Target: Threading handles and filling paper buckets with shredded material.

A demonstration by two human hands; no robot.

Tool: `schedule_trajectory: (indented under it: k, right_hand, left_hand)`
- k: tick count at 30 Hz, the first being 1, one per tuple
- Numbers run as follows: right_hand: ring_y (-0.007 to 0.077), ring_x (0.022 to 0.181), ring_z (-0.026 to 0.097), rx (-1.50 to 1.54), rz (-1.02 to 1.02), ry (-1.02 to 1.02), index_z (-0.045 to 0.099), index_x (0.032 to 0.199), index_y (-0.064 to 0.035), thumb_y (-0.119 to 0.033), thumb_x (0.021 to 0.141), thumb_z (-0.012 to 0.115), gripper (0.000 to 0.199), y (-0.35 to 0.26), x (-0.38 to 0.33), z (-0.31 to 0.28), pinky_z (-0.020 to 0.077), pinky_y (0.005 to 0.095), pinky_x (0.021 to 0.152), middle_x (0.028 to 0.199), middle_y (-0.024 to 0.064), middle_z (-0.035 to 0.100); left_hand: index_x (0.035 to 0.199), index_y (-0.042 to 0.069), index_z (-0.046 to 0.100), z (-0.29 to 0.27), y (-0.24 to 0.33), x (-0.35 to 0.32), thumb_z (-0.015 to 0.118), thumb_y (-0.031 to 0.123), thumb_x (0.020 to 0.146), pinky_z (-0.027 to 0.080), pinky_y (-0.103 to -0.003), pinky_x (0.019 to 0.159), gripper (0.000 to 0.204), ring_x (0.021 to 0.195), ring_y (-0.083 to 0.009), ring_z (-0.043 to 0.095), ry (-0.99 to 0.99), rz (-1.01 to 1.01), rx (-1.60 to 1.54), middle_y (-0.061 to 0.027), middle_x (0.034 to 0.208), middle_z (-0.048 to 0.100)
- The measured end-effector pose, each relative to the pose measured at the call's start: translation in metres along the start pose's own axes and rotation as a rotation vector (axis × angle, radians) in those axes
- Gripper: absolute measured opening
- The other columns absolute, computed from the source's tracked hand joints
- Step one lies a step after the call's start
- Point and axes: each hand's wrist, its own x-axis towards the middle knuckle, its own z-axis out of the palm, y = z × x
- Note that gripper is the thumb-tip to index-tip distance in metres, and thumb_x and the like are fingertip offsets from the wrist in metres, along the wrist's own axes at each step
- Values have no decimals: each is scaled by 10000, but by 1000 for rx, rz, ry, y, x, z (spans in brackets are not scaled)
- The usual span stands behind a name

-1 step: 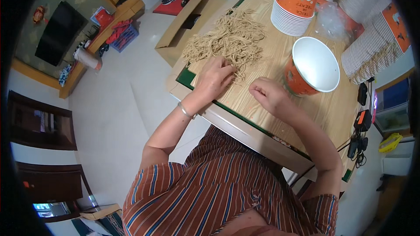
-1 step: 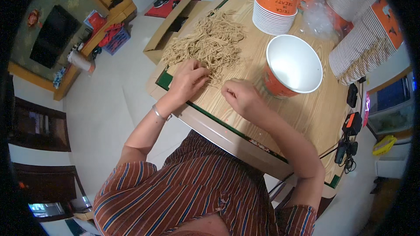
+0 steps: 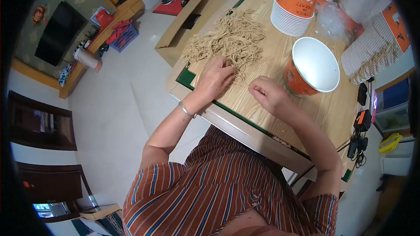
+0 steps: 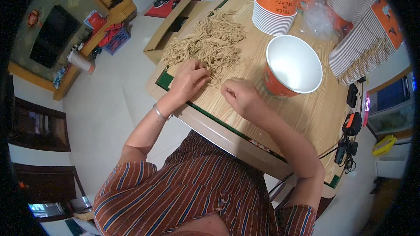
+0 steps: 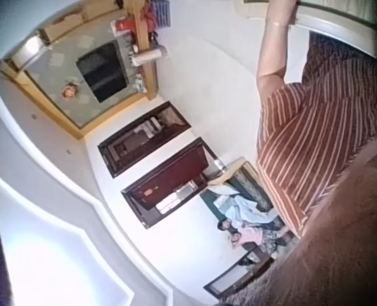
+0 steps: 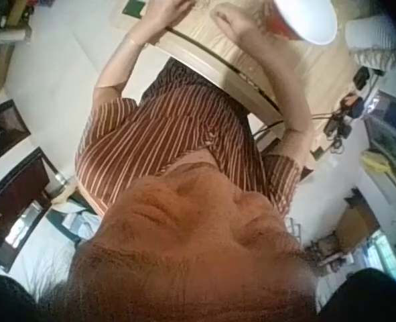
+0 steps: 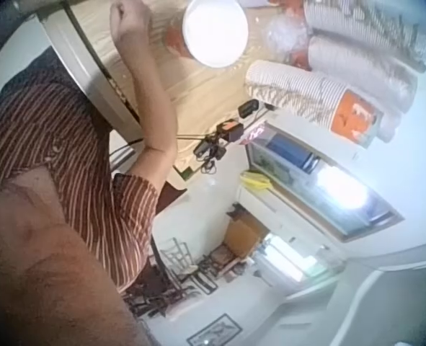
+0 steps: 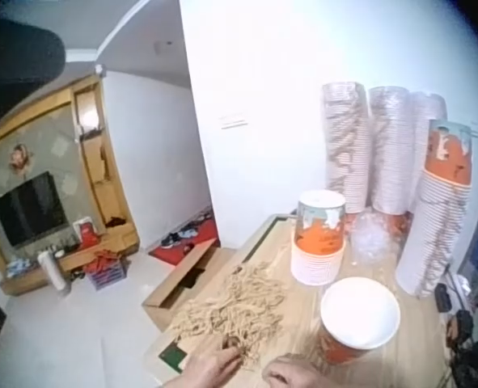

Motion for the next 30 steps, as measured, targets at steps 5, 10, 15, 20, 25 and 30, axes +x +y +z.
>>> schedule_trajectory:
  k: [5, 10, 15, 20, 25, 30]
  right_hand:
    - [205, 679, 513, 27, 68, 152, 589, 994, -18, -57, 867, 658, 150, -4, 4, 11, 430, 339, 615, 794, 89, 503]
    - [134, 670, 468, 64, 156, 247, 577, 1118, -40, -41, 849, 702, 296, -16, 11, 14, 424, 292, 594, 841, 46, 472]
    - [78, 673, 464, 341, 210, 504, 584, 1088, -27, -59, 903, 663, 204, -33, 2, 7, 399, 246, 589, 838, 22, 476]
    - [55, 683, 458, 349, 53, 395, 636, 986, 9, -35, 933, 618, 71, -42, -16, 1, 393, 219, 623, 824, 8, 507]
    - [46, 666, 457, 390, 52, 481, 603, 1116, -16, -22, 914, 637, 205, -46, -16, -13, 398, 214, 583, 909, 21, 521]
    - [50, 647, 520, 673, 200, 478, 497, 1275, -6, -36, 887, 658, 420, -78, 0, -48, 443, 219, 526, 1034, 72, 576]
  left_hand:
    - [905, 57, 670, -1, 9, 1, 726, 77, 776, 465, -374, 788, 143, 899, -287, 553, 40, -52, -124, -99, 921, 553]
    - [889, 30, 662, -12, 32, 12, 712, 33, 792, 479, -345, 807, 109, 934, -266, 580, 71, -102, -340, -105, 961, 585]
    - [885, 15, 663, -29, 48, 31, 694, -4, 812, 491, -314, 809, 82, 924, -230, 613, 191, -116, -449, -106, 946, 636]
    - [932, 5, 664, -35, 63, 48, 673, 48, 905, 474, -225, 796, 51, 883, -78, 589, 92, -347, -792, -16, 945, 642]
    - [946, 0, 669, -45, 81, 75, 672, 71, 911, 476, -217, 756, 80, 830, -58, 578, 11, -331, -973, 1, 901, 652]
    - [953, -4, 680, -60, 107, 100, 673, 98, 905, 478, -230, 739, 113, 798, -61, 575, -90, -196, -976, 0, 856, 659]
